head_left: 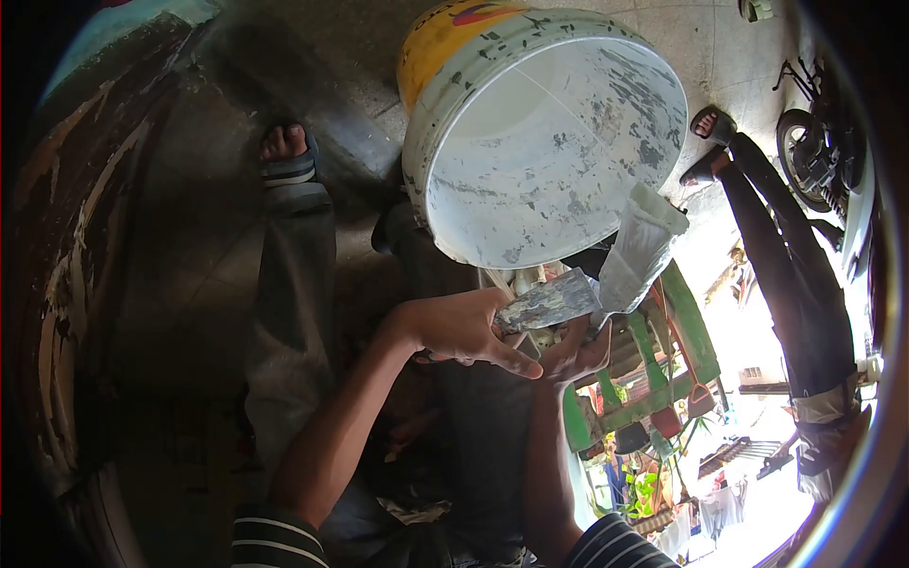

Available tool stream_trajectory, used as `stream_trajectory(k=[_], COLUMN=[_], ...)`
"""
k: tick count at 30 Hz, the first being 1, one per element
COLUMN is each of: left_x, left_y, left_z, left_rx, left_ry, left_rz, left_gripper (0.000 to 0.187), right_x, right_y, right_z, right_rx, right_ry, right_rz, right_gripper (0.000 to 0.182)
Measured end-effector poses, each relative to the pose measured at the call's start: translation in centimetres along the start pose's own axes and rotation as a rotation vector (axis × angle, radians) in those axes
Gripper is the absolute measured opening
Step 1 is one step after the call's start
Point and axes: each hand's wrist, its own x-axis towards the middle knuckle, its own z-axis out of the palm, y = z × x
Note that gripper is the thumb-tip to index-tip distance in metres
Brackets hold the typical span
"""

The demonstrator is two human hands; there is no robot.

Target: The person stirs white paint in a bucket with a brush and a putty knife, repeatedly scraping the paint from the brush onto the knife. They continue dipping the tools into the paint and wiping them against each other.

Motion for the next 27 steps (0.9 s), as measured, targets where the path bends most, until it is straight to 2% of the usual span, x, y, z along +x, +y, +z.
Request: stream_trajectory(k=[2,8,14,19,23,27], left_x=[0.03,-0.15,-0.11,0.05,-0.15,-0.06], left_y=[0.04,0.60,0.34,0.04,0.56,0.48], left_z=[-0.13,-0.05,-0.11,-0.24,-0.22,-0.19], left_rx=[0.009,0.002,-0.007,0.005,0.003,-0.026], left_ry=[-0.013,0.001,-0.009,-0.014,0.000,0.000], left_rz=[-0.048,-0.032,-0.002,-0.042,-0.049,0.016], left_gripper=[0.050,0.050,0.051,0.051,0.050,0.050], right_x=[0.20,-0.01,0.01,0.20,0.34,0.11], right_y=[0.10,0.69,0.81,0.12,0.16,0.54], right_z=[-0.04,-0.19,-0.09,0.29,-0.16,0.07], right_rx=[-0.030,-0.083,-0.081,0.000,-0.070,-0.065], right_ry=[-0.012,-0.025,-0.014,-0.016,-0.083,-0.048], right_rz=[-0.023,0.020,-0.048,0.025,0.035,0.030], right_gripper=[0.018,0.019,0.020,0.019,0.020,0.023])
